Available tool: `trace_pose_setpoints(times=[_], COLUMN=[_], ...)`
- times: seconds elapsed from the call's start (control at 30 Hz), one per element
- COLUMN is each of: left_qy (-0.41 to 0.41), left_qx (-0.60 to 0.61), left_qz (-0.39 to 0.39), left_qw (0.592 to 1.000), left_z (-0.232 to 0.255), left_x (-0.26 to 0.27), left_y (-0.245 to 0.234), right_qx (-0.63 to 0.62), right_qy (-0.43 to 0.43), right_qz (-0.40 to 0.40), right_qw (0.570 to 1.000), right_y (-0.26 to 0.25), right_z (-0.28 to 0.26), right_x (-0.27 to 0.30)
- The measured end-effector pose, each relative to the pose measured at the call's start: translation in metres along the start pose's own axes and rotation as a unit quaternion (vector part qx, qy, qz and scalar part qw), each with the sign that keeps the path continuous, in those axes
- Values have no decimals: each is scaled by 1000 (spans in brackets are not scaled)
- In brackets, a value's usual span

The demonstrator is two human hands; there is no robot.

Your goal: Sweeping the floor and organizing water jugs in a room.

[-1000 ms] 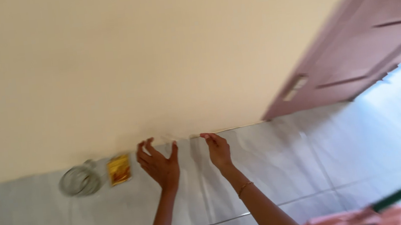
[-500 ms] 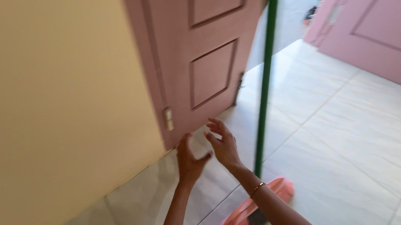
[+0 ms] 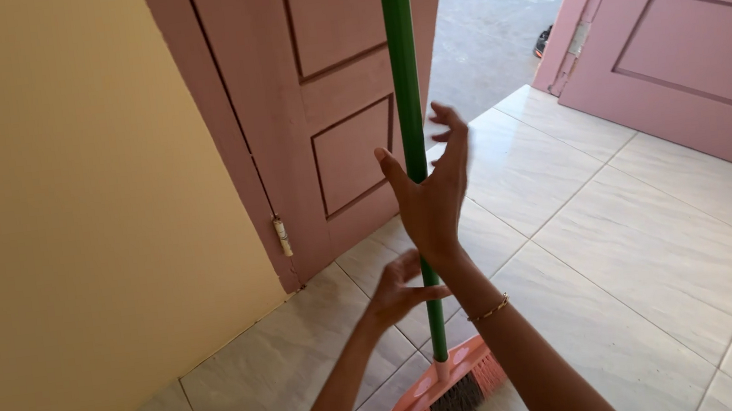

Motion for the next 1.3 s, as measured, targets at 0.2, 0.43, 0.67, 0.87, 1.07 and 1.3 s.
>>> trace_pose_setpoints(times=[0.2, 0.43, 0.67, 0.87, 1.07, 1.3], left_qy=[-75, -51, -30, 7, 33, 1], left_qx=[86, 153, 79, 99, 103, -36], left_qz=[35, 107, 182, 177, 211, 295], left_qw=[993, 981, 980, 979, 972, 955], left_z=[-43, 112, 297, 543, 674, 652], left_x=[-24, 9, -7, -8, -2, 31], left_y=[30, 24, 5, -3, -22, -50], right_qx=[-179, -217, -265, -333, -396, -433], right_qy=[356, 370, 438, 434, 428, 415], right_qz=[-110, -123, -150, -158, -179, -149], right_qw=[911, 895, 846, 822, 793, 787], right_y=[19, 12, 3, -14, -8, 5], right_z=[30, -14, -71, -117, -148, -193], right_x=[30, -77, -291, -491, -603, -693])
Point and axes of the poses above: each hand's wrist, its own x-axis away from the middle knuckle, its own y-axis out of the palm, z = x × y, the point moved 1 cm from there along -x, towards the middle knuckle, and after that the axes turned 8 degrees about -y, right-handed, at the moved point
